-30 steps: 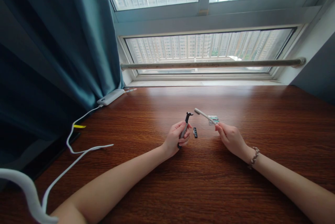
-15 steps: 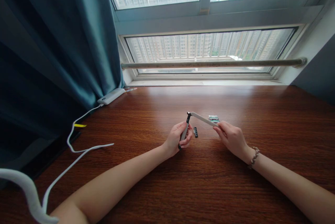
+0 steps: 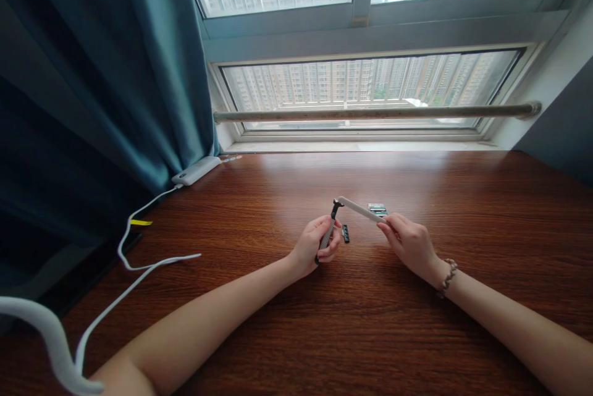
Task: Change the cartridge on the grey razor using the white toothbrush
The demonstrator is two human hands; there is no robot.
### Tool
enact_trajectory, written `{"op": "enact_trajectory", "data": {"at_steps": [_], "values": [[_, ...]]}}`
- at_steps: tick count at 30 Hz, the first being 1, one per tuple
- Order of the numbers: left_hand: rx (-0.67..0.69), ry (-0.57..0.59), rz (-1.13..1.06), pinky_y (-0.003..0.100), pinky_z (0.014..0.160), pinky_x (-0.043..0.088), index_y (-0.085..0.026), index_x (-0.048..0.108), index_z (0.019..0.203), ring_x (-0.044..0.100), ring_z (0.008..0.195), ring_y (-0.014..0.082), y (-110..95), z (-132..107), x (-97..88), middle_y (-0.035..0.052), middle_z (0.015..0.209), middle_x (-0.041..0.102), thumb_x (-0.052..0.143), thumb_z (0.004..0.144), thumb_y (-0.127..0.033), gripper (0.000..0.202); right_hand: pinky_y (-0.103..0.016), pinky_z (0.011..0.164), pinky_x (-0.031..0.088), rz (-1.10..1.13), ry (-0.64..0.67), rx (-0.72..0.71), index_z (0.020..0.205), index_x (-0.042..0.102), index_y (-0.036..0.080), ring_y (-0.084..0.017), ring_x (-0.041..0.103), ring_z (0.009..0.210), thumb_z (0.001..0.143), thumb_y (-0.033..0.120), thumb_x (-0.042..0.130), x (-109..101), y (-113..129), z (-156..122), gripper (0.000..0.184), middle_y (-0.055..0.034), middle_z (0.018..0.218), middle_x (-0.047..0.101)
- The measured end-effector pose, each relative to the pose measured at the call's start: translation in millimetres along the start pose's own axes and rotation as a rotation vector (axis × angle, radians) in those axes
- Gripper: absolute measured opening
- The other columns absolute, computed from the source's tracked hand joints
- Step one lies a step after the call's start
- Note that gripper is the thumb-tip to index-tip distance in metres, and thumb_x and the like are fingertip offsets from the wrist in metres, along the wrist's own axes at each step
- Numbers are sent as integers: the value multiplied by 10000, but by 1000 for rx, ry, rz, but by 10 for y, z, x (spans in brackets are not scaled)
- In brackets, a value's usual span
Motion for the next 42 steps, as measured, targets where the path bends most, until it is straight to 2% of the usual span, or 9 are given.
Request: {"op": "enact_trajectory", "data": {"at_steps": [5,10,15,18,23,27,30,34,42], "values": [[-5,-36,-33,110,281,135,-168,414,849,173,297,8,-10,12,-26,-44,511,437,388,840,-386,220,-241,544,293,-17,51,-22,753,539,170,-135,493,575,908,375,348,39,6,2,321,-36,682,550],[-32,-39,-47,116,291,168,-152,426,818,199,308,6,-1,13,-33,-34,532,439,372,843,-387,243,-243,550,290,-26,29,11,759,536,168,-137,493,585,910,376,346,25,-11,5,320,-32,681,546],[-57,-66,-38,122,291,178,-141,447,811,209,304,10,12,5,-58,-44,509,412,414,823,-367,228,-242,552,289,-5,79,-9,774,549,173,-140,507,604,907,376,353,44,6,9,311,-36,691,556],[-70,-53,-35,122,287,186,-143,462,820,201,299,17,15,-1,-58,-59,477,373,415,823,-365,226,-243,542,285,29,26,24,733,528,168,-137,486,567,912,375,332,10,-11,15,336,-36,656,541],[-90,1,-30,128,272,178,-145,470,815,167,286,29,16,-13,-27,-73,414,313,390,836,-370,239,-244,532,265,30,89,-7,725,512,171,-132,481,552,917,362,316,36,27,15,335,-29,642,537],[-70,17,-35,133,258,179,-145,470,813,156,277,34,3,-20,-10,-71,395,316,380,843,-349,224,-244,515,250,40,54,63,662,480,172,-123,443,492,923,367,284,9,-9,14,380,-13,562,496],[-66,27,-40,134,255,182,-149,469,814,157,275,35,-2,-21,-10,-69,395,319,367,849,-339,219,-243,513,251,43,106,30,680,514,172,-127,461,488,923,369,276,43,7,8,393,-12,552,508],[-54,27,-39,133,264,181,-153,463,814,170,278,35,-10,-16,-23,-70,404,314,368,851,-333,206,-242,521,260,39,85,103,720,558,173,-136,494,501,923,387,264,33,-47,4,417,-14,547,523],[47,-13,81,152,327,199,-163,463,858,247,320,41,-44,-30,-11,-59,441,326,346,867,-380,246,-237,527,272,107,128,63,720,584,171,-125,474,475,918,374,276,61,-20,26,419,-7,522,512]]}}
Point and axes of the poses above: each hand's wrist, its own z-axis towards the middle knuckle, its own x-axis out of the palm, y = z × x, the point moved 6 cm from there along z, towards the middle knuckle
